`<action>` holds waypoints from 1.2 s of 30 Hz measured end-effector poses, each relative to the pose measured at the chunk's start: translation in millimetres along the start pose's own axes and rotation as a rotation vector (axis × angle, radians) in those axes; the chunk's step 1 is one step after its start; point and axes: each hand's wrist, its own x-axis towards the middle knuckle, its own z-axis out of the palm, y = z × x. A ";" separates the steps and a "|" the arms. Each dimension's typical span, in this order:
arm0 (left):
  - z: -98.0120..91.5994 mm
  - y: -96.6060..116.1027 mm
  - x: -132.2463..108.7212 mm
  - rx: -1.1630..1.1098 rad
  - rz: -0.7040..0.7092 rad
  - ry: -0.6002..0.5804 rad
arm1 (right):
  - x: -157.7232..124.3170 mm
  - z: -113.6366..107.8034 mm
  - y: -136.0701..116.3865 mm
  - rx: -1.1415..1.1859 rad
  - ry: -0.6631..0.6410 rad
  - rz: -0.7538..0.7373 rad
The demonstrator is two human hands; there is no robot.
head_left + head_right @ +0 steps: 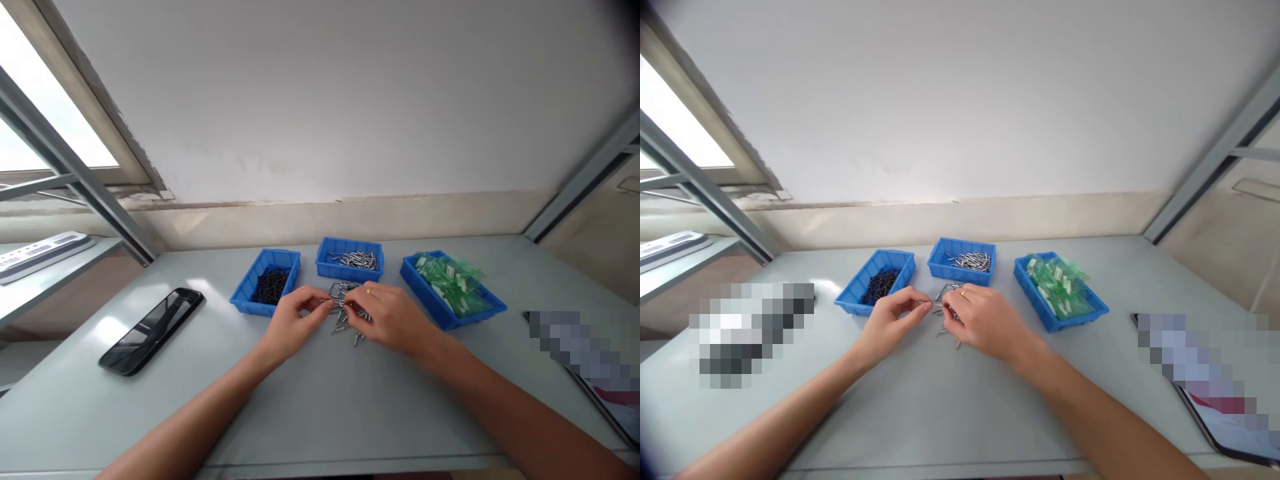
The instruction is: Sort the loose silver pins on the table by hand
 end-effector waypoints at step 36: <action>-0.5 -6.7 -2.8 0.039 0.200 0.097 | -0.1 3.1 -2.9 0.194 -0.153 0.108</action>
